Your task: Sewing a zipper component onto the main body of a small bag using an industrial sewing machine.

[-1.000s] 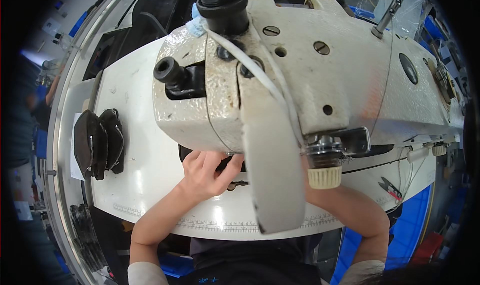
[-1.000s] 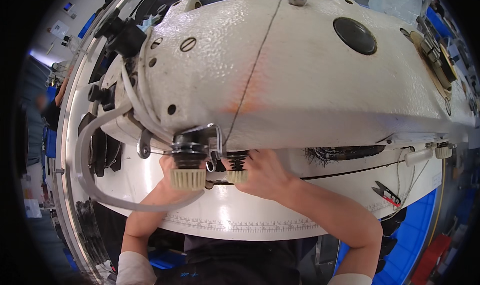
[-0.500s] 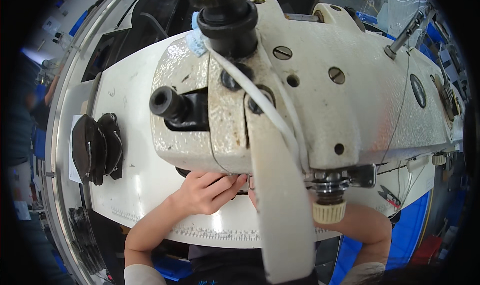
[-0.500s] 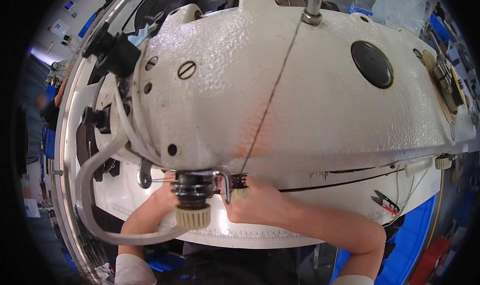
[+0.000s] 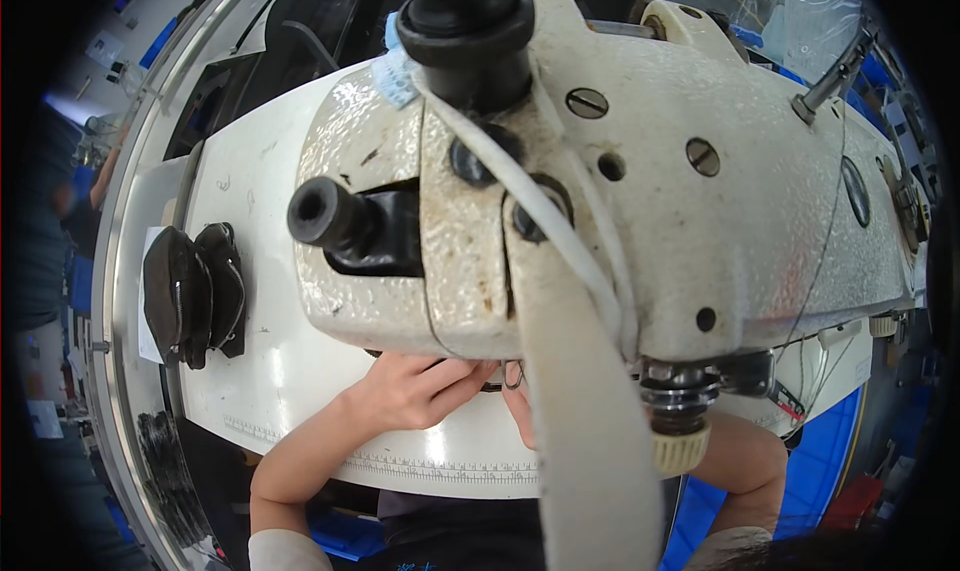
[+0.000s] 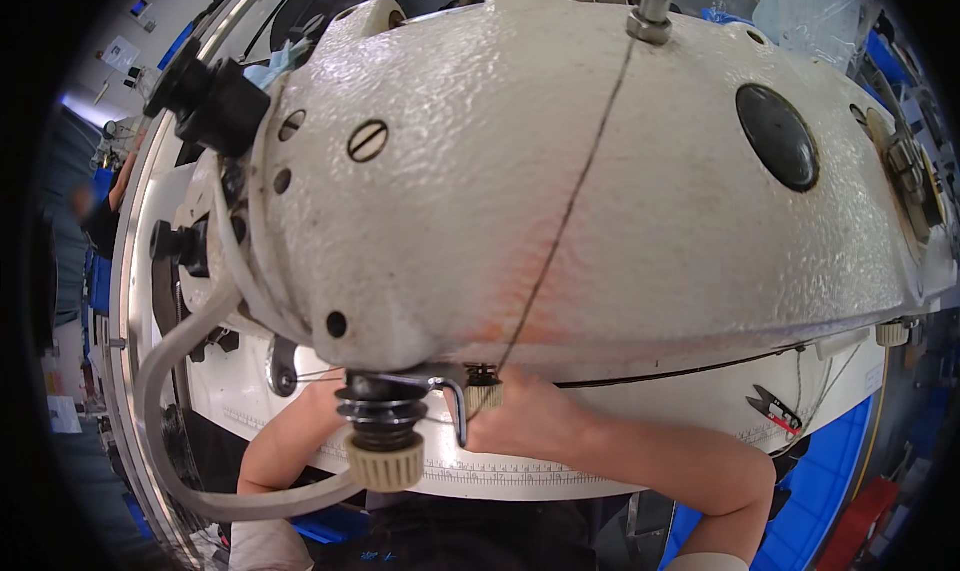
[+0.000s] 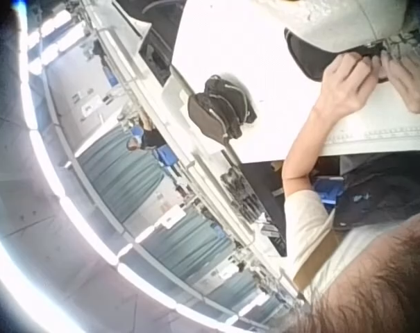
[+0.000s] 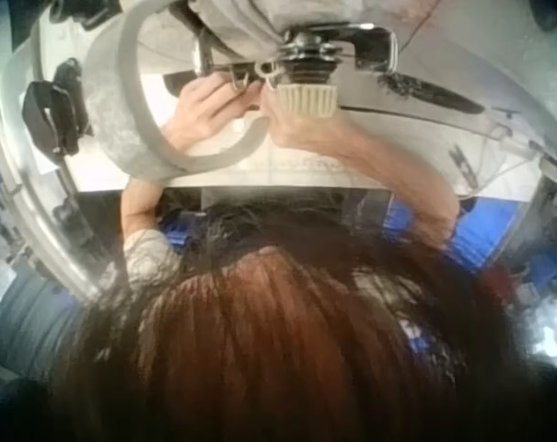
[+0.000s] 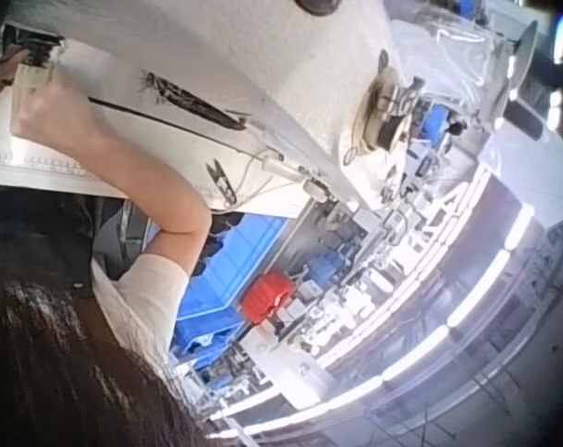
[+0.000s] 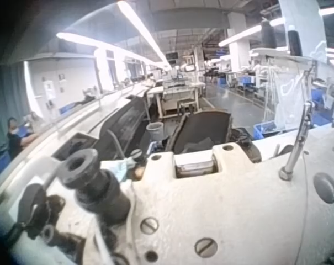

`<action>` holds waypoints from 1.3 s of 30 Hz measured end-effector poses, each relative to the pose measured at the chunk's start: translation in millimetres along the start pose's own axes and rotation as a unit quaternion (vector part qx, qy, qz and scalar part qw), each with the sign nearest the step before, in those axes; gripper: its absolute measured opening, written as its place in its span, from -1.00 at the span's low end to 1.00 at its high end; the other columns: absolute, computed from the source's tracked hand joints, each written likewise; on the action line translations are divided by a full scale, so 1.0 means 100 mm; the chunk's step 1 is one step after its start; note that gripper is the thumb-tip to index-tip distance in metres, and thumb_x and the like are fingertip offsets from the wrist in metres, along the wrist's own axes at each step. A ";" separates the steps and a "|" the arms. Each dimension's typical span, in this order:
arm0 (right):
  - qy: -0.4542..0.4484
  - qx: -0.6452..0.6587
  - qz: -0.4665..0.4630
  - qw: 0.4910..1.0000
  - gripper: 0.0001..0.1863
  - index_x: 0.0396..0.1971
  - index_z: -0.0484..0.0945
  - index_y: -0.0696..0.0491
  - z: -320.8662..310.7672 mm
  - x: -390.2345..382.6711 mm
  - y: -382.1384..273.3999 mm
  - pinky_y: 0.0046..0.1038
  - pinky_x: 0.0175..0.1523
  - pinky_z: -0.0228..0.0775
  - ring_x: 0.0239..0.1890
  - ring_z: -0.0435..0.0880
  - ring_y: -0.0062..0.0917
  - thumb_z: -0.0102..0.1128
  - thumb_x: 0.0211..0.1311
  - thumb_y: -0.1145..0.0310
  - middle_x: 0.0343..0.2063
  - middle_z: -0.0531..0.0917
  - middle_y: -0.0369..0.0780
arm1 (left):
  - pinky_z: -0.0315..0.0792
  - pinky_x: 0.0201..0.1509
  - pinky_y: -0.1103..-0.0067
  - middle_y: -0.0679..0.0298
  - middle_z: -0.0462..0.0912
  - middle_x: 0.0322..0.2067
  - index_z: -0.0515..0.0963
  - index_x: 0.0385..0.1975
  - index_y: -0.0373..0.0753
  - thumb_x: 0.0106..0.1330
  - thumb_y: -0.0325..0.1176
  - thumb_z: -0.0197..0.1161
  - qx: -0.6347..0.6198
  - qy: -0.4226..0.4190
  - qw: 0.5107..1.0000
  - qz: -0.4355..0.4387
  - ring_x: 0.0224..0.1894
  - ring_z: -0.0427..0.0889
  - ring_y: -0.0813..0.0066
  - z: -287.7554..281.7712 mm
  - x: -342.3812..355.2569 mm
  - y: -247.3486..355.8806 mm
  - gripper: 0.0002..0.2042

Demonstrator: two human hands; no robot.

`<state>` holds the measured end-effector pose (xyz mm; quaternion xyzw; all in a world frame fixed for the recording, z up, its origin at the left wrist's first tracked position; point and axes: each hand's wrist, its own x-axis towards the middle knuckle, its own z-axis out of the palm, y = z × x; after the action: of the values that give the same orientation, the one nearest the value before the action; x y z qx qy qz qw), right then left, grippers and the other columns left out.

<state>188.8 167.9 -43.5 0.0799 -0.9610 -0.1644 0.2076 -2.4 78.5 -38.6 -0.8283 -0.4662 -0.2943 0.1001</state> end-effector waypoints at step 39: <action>-0.126 0.214 0.222 0.943 -0.80 -0.60 0.58 0.19 0.33 -0.32 -0.06 -0.27 -0.53 0.42 -0.62 0.58 -0.28 0.05 0.05 0.39 -0.53 0.58 -0.11 | 0.43 -0.11 0.36 0.14 0.56 -0.26 0.60 -0.34 -0.35 -0.19 -0.49 0.17 -0.098 -0.155 0.974 -0.130 -0.16 0.54 0.16 -0.06 -0.03 -0.08 -0.69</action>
<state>204.0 178.4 -86.3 -0.1146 -0.9851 0.0871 0.0939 -12.8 78.3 -36.5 -0.8019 -0.5486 -0.2171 -0.0940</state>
